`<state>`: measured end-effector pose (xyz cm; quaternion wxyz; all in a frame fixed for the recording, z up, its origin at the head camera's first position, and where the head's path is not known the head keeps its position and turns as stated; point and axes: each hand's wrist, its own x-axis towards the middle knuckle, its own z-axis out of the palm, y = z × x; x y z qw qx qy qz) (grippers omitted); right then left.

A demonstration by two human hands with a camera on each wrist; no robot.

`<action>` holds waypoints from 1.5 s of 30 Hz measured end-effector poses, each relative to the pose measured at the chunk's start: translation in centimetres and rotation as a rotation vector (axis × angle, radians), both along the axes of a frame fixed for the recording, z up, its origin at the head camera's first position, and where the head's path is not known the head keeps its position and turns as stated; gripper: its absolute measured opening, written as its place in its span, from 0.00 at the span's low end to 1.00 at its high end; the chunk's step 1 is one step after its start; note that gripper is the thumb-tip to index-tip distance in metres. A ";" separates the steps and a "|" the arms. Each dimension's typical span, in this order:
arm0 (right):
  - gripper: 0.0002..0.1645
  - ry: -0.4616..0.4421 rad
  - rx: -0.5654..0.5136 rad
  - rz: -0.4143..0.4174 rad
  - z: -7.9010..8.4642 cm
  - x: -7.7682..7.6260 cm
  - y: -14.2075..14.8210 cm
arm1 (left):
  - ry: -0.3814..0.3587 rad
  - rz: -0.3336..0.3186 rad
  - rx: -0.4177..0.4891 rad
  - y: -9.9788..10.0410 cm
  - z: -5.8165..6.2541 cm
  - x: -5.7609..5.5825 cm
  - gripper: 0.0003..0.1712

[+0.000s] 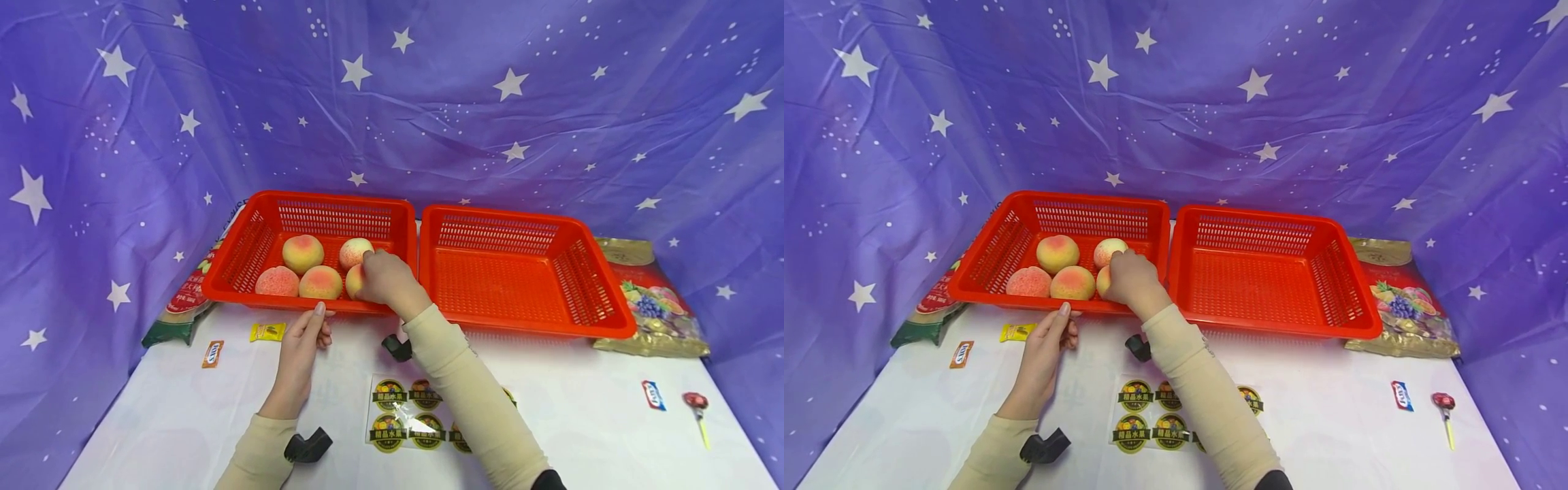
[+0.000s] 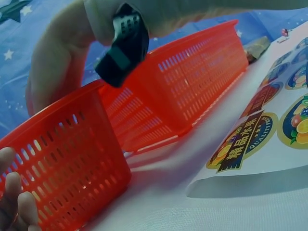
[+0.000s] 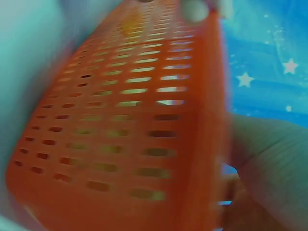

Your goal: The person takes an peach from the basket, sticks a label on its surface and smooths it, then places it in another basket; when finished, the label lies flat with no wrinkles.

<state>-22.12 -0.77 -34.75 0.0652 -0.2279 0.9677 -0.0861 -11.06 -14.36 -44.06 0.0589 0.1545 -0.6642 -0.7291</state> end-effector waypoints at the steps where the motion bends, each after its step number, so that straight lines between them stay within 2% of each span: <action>1: 0.31 0.006 0.004 0.001 0.3 0.2 0.1 | -0.001 -0.001 -0.002 0.0 0.0 0.0 0.31; 6: 0.35 0.012 -0.012 -0.006 2.1 1.4 0.5 | -0.017 -0.004 -0.009 0.0 -0.1 0.1 0.32; 15: 0.31 0.107 -0.054 -0.019 5.3 3.9 1.9 | -0.008 -0.012 -0.008 0.1 -0.2 0.0 0.33; 19: 0.32 0.130 -0.117 -0.027 6.6 5.3 3.1 | -0.005 -0.006 0.004 0.0 -0.3 0.0 0.32; 25: 0.37 0.075 -0.279 -0.034 7.6 7.1 6.7 | 0.004 -0.009 0.004 0.1 -0.3 -0.1 0.29; 29: 0.38 0.041 -0.346 -0.051 7.4 8.4 9.4 | 0.008 -0.018 -0.004 0.1 -0.3 -0.2 0.28; 34: 0.41 0.031 -0.339 -0.095 6.4 10.0 12.2 | -0.001 -0.035 -0.001 0.1 -0.2 -0.3 0.30; 40: 0.38 -0.004 -0.342 -0.100 4.6 11.2 14.7 | -0.045 -0.039 -0.005 0.1 0.0 -0.2 0.31; 45: 0.39 -0.015 -0.295 -0.135 2.4 11.6 16.4 | -0.028 -0.035 0.014 0.3 0.0 -0.2 0.31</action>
